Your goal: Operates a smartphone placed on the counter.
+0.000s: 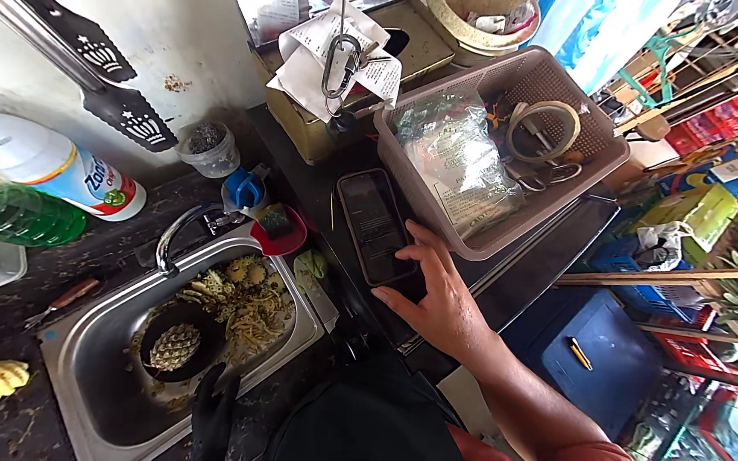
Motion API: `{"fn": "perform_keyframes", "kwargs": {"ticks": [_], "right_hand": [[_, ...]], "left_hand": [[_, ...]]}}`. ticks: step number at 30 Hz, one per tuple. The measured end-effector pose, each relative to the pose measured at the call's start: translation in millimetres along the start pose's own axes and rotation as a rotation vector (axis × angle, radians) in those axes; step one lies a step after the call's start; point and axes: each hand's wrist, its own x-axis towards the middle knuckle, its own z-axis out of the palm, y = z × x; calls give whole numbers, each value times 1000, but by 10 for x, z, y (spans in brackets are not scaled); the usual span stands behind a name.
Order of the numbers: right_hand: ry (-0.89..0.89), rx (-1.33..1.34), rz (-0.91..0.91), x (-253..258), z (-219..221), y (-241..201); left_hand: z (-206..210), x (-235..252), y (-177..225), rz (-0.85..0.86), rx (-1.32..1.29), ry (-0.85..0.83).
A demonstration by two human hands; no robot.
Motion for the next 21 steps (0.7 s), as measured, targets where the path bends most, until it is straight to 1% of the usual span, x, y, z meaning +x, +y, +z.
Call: {"fn": "perform_keyframes", "kwargs": {"ticks": [5,9,13,18,21], "right_hand": [[19,-36,-24,-177,-108,21],[40,-85,-31,-271,-23,117],[62,-85,-26,-279,19,125],[30,-110,-20,-267,25,123],[41,-83,-18,-266,19,123]], "left_hand": [[0,6,-28,2,28,-1],[7,15,-44,16,28,-2],[-2,16,-48,3,19,-3],[-6,22,-29,6,40,-12],[-2,25,-30,0,27,-9]]}}
